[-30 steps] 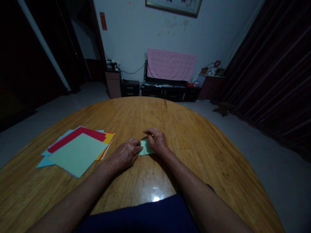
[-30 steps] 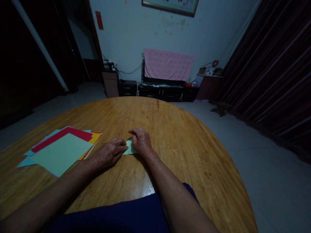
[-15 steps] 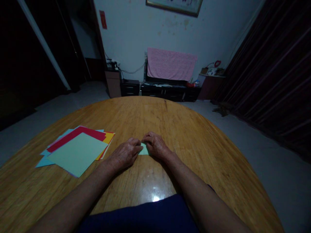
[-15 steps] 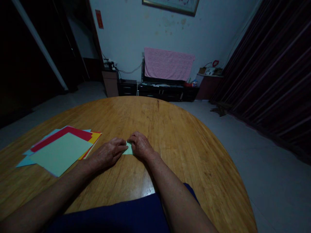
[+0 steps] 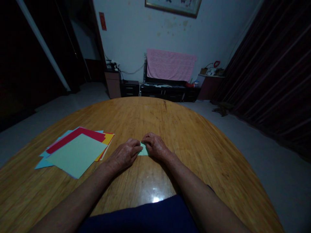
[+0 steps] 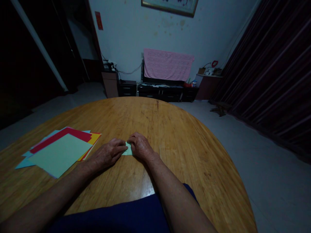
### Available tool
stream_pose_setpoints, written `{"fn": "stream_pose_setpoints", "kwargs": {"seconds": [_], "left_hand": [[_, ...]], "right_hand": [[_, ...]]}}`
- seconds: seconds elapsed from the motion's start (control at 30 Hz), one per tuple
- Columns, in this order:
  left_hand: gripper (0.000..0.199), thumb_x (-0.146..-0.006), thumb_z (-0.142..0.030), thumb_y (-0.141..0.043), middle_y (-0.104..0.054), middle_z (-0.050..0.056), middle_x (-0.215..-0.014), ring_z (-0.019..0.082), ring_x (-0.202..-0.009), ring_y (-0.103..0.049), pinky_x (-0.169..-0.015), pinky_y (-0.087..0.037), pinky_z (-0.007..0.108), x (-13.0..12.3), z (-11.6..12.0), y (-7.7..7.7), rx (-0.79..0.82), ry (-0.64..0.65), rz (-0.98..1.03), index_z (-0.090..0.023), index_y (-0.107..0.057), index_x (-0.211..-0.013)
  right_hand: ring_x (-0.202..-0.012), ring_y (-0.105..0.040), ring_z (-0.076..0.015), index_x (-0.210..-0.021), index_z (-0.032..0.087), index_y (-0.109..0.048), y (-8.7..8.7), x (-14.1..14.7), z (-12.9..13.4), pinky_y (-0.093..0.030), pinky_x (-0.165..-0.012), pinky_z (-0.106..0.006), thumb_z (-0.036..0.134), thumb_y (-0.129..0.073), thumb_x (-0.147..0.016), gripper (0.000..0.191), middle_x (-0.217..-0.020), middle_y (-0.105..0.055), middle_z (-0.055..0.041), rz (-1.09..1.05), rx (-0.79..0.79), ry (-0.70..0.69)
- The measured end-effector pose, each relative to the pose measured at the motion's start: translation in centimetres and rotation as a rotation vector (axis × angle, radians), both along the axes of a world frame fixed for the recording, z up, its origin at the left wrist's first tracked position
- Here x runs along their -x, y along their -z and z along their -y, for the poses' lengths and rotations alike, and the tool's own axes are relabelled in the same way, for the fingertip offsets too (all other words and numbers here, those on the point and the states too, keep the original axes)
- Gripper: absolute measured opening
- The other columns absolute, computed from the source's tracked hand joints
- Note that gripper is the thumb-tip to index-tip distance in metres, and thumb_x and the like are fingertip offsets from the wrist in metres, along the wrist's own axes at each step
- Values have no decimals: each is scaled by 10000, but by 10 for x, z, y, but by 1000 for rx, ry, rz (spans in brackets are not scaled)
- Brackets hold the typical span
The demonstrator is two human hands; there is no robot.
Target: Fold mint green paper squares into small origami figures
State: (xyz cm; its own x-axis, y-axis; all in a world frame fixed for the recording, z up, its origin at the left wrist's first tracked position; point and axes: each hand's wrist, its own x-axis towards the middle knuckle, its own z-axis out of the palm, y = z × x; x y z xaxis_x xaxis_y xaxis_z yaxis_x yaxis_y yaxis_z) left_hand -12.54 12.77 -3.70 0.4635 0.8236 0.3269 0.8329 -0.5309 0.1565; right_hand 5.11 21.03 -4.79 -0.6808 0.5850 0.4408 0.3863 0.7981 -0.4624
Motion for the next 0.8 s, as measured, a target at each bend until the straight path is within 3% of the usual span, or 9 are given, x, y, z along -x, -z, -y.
{"fn": "stream_pose_setpoints", "kwargs": {"seconds": [0.8], "left_hand": [[235, -886, -164, -429, -614, 58, -966, 194, -926, -536, -767, -463, 306, -5, 7, -11, 71, -55, -100, -201, -658, -922]], "right_hand": [[-850, -563, -146, -821, 171, -696, -3, 5, 7, -437, -778, -263, 82, -531, -796, 190, -868, -630, -45, -18, 3, 91]]}}
